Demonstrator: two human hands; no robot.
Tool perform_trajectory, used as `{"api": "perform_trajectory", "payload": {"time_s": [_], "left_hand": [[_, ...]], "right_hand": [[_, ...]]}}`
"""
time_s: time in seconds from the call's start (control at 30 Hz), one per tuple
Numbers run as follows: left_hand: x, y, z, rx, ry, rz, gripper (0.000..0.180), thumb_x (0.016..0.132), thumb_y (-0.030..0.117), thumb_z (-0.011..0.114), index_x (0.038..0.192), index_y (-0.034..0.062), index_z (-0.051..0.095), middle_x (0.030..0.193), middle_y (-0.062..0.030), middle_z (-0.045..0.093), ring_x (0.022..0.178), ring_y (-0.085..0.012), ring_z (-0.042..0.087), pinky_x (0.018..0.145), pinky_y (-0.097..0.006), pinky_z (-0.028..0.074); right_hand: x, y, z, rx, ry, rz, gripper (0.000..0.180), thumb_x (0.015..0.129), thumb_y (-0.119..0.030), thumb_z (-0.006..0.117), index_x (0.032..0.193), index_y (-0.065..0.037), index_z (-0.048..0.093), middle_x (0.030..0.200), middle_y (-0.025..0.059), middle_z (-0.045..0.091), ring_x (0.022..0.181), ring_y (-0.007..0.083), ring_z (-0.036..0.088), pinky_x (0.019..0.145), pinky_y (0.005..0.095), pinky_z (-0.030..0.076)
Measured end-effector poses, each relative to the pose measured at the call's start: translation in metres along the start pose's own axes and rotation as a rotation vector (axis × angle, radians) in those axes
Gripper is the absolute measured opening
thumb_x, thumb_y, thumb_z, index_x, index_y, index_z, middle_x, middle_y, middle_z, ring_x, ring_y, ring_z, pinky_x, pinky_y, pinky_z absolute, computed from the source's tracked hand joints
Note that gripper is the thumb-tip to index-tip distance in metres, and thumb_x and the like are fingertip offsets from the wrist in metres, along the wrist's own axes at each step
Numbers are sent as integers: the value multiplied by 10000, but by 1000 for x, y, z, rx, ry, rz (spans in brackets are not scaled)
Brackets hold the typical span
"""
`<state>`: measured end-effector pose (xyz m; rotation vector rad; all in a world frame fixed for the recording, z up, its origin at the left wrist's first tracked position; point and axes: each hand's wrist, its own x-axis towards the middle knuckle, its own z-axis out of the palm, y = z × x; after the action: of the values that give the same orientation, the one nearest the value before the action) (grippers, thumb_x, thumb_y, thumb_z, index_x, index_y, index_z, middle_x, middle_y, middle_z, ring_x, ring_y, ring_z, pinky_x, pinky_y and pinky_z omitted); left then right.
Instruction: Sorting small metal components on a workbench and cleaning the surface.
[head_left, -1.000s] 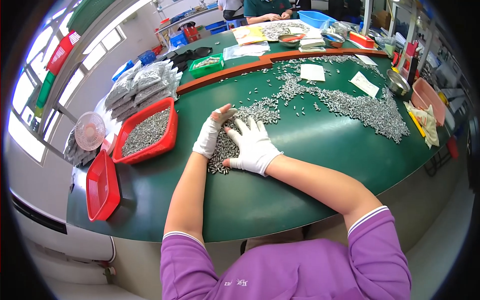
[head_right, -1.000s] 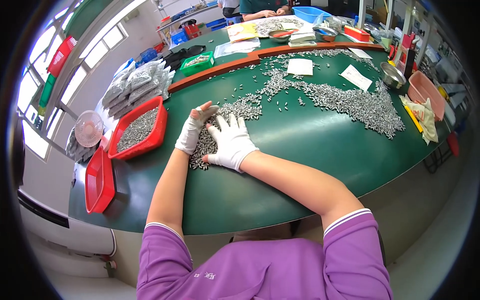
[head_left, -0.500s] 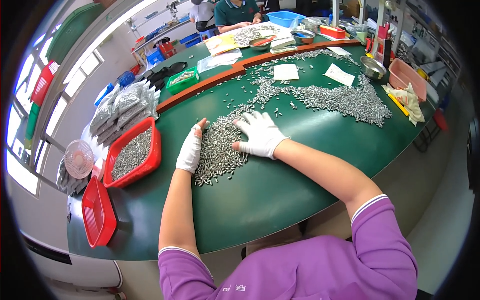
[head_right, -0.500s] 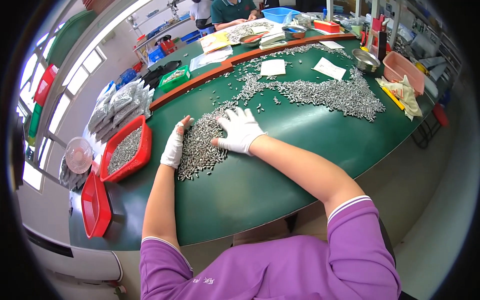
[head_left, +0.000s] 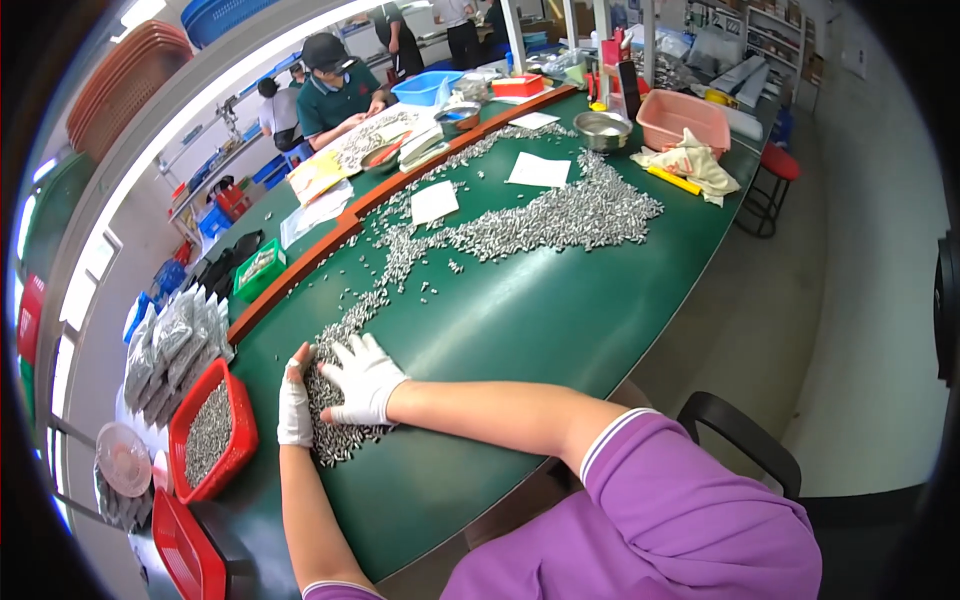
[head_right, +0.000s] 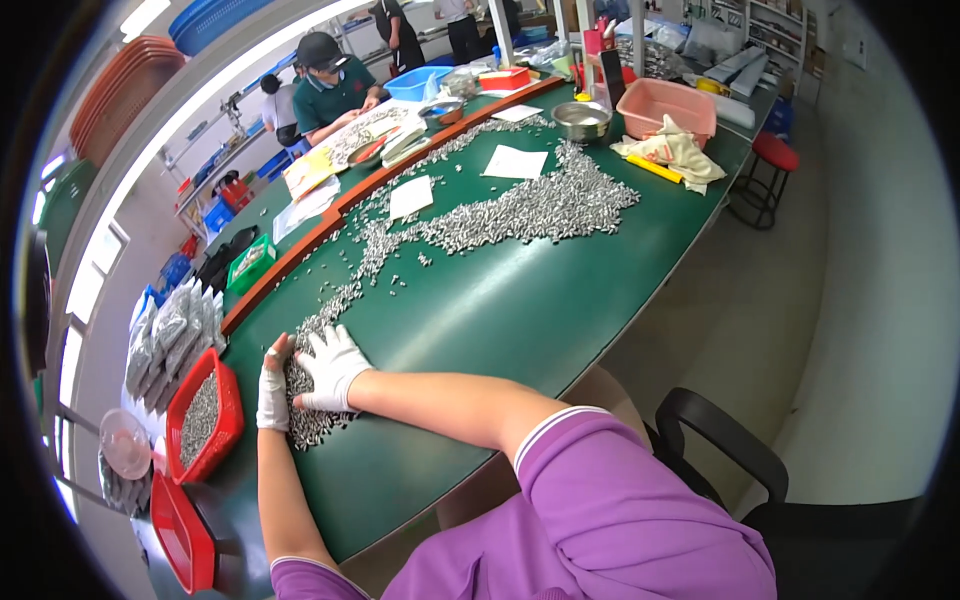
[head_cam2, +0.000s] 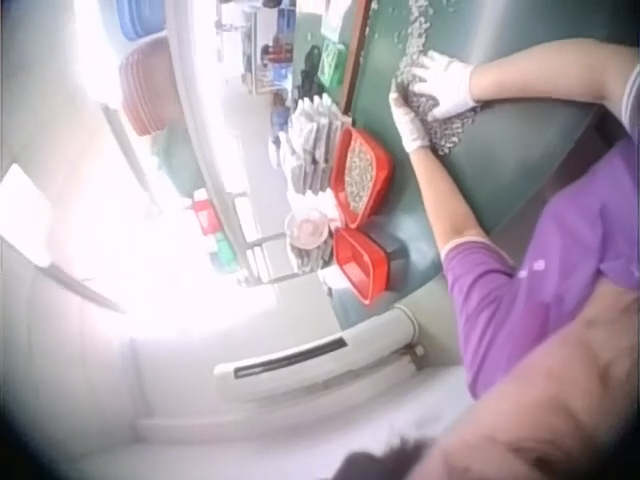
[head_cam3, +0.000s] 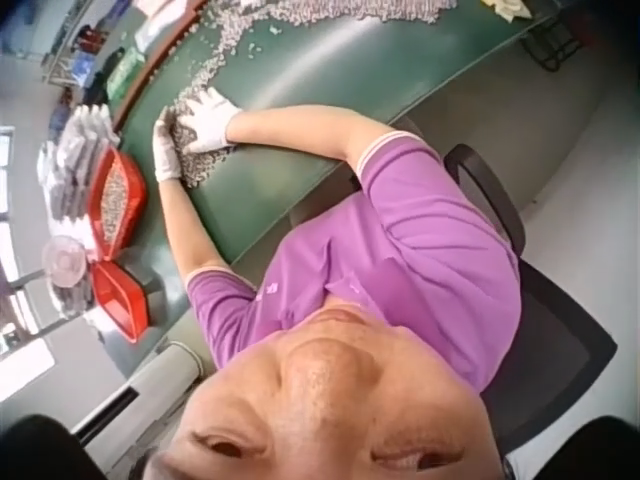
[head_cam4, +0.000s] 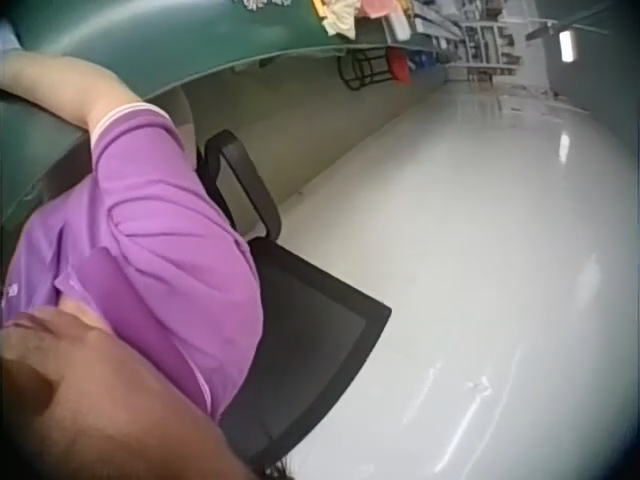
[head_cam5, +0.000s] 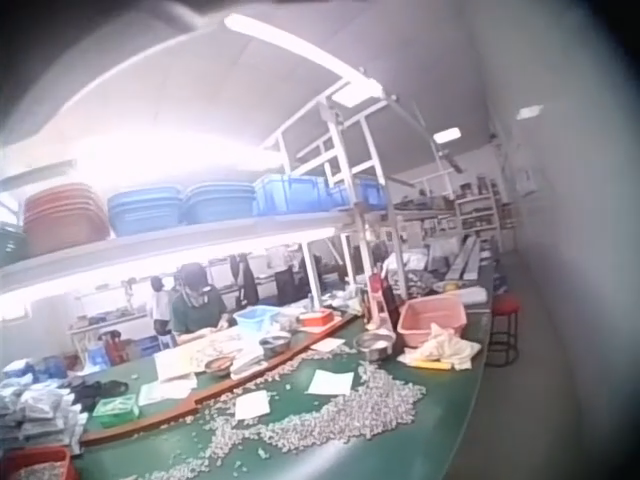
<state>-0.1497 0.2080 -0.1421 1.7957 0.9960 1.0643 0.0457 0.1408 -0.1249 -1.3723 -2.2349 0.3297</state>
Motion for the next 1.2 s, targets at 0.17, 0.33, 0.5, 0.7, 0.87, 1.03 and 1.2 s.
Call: {"api": "perform_trajectory", "payload": {"time_s": [0.17,0.33,0.5,0.7,0.87,1.03,1.2], "left_hand": [[0,-7,-5,-50,34,20,848,904,686,402,1392,-7,420,1356,-187,502,1276,-273,453,1119,-411,277],[-6,-6,-12,-70,59,-7,845,900,682,422,1393,-4,418,1365,-191,493,1271,-276,456,1114,-412,290],[-9,-3,-16,59,35,-18,777,925,649,412,1337,-6,493,1278,-163,564,1201,-251,503,1082,-389,321],[-10,-6,-28,42,32,-48,770,920,653,414,1287,-15,527,1237,-146,594,1165,-248,528,1061,-388,342],[-8,-7,-28,70,57,-57,748,920,640,437,1229,-25,583,1170,-138,632,1100,-232,561,1022,-376,382],[-9,-18,-48,-114,43,-83,728,911,637,453,1225,-7,579,1196,-145,613,1143,-262,543,1051,-402,355],[-7,-34,-64,-287,-16,-7,709,915,635,439,1246,20,563,1270,-150,574,1211,-285,506,1089,-427,320]], "right_hand": [[0,-8,3,15,25,17,800,818,-649,493,1413,-118,432,1470,244,334,1366,443,275,1143,530,156],[0,-17,6,6,7,8,793,826,-659,482,1412,-128,438,1469,238,340,1368,445,268,1142,534,157],[1,-21,12,7,25,3,798,818,-667,488,1398,-120,453,1471,234,333,1362,448,275,1136,535,174],[6,-29,19,36,44,5,775,821,-650,497,1361,-94,485,1464,233,342,1357,431,293,1135,529,176],[8,-30,23,49,65,19,758,825,-642,499,1336,-83,506,1461,228,349,1358,434,289,1136,524,166],[11,-38,24,81,77,2,725,830,-638,494,1286,-77,540,1414,234,392,1327,418,327,1113,513,206],[9,-18,3,210,131,-78,701,891,-582,462,1350,-52,481,1423,199,401,1348,402,315,1121,514,214]]}}
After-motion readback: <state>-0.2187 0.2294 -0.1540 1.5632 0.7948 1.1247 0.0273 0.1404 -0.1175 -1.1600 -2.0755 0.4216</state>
